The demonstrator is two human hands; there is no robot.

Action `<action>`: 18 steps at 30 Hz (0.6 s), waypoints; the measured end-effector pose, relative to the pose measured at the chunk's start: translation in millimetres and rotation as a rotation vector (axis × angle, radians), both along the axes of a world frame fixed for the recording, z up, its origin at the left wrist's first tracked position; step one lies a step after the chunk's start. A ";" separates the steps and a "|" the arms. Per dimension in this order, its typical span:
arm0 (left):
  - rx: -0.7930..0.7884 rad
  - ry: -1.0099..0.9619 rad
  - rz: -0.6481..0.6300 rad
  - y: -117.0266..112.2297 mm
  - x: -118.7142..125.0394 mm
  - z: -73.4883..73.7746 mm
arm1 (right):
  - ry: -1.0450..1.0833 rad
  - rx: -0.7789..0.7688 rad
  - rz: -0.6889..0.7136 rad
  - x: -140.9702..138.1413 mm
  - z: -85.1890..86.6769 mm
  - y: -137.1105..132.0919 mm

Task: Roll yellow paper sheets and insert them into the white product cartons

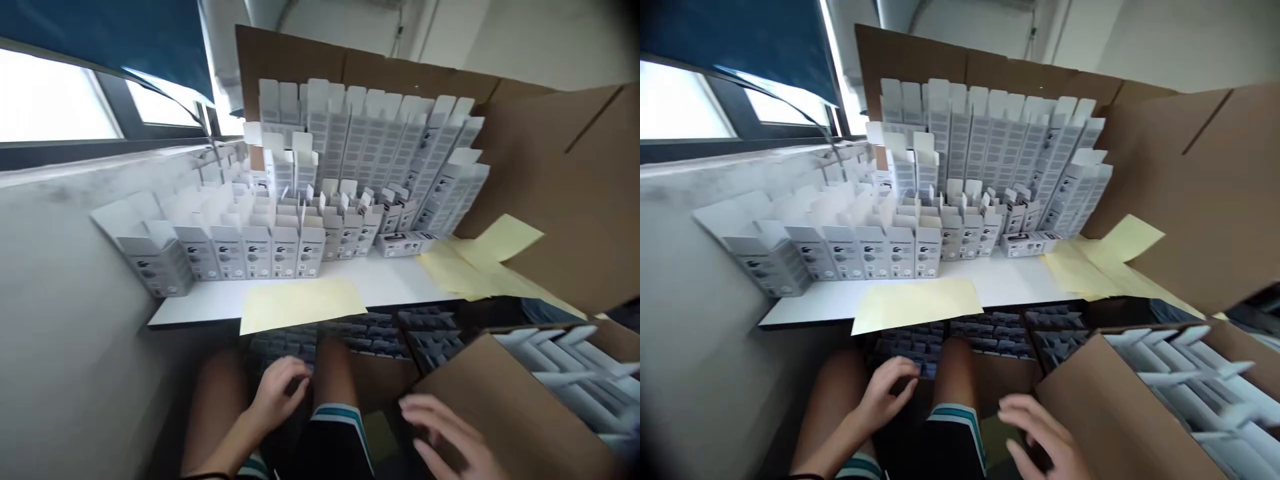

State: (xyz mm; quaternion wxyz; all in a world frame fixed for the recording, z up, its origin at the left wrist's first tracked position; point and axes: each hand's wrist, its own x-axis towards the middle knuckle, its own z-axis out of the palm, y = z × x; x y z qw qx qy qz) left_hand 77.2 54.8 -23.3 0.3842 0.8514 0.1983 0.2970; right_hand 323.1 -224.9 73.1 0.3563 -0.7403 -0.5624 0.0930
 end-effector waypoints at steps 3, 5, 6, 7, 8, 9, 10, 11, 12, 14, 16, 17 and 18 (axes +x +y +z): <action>0.386 -0.001 0.217 30.8 -12.0 55.4 | -0.053 0.153 0.012 -14.9 -12.4 89.3; 0.575 0.118 0.305 54.6 -18.9 80.6 | -0.149 0.239 -0.012 -11.7 -15.1 139.7; 0.627 0.156 0.316 65.4 -22.1 88.4 | -0.211 0.230 -0.010 -8.2 -15.8 161.4; 0.656 0.181 0.311 74.5 -25.1 93.4 | -0.271 0.193 -0.003 -4.4 -16.2 180.5; 0.671 0.183 0.300 81.4 -28.2 95.9 | -0.325 0.139 0.011 -0.9 -16.3 196.6; 0.677 0.171 0.290 86.0 -31.4 96.6 | -0.368 0.084 0.025 1.7 -16.0 209.4; 0.680 0.150 0.281 88.0 -34.9 96.1 | -0.397 0.041 0.038 3.3 -15.2 218.8; 0.681 0.126 0.275 87.8 -38.9 95.1 | -0.410 0.019 0.049 3.9 -13.6 224.3; 0.680 0.100 0.271 85.5 -43.5 93.9 | -0.408 0.024 0.053 3.8 -11.1 225.9; 0.674 0.050 0.270 75.9 -55.2 92.7 | -0.370 0.100 0.071 2.3 -2.6 217.4; 0.631 0.002 0.283 62.1 -70.4 93.7 | -0.297 0.208 0.133 1.1 10.6 196.1; 0.577 -0.019 0.295 54.4 -78.9 95.0 | -0.252 0.262 0.164 1.0 18.2 182.6; 0.497 -0.037 0.323 46.7 -87.2 96.6 | -0.191 0.309 0.184 1.1 25.8 168.6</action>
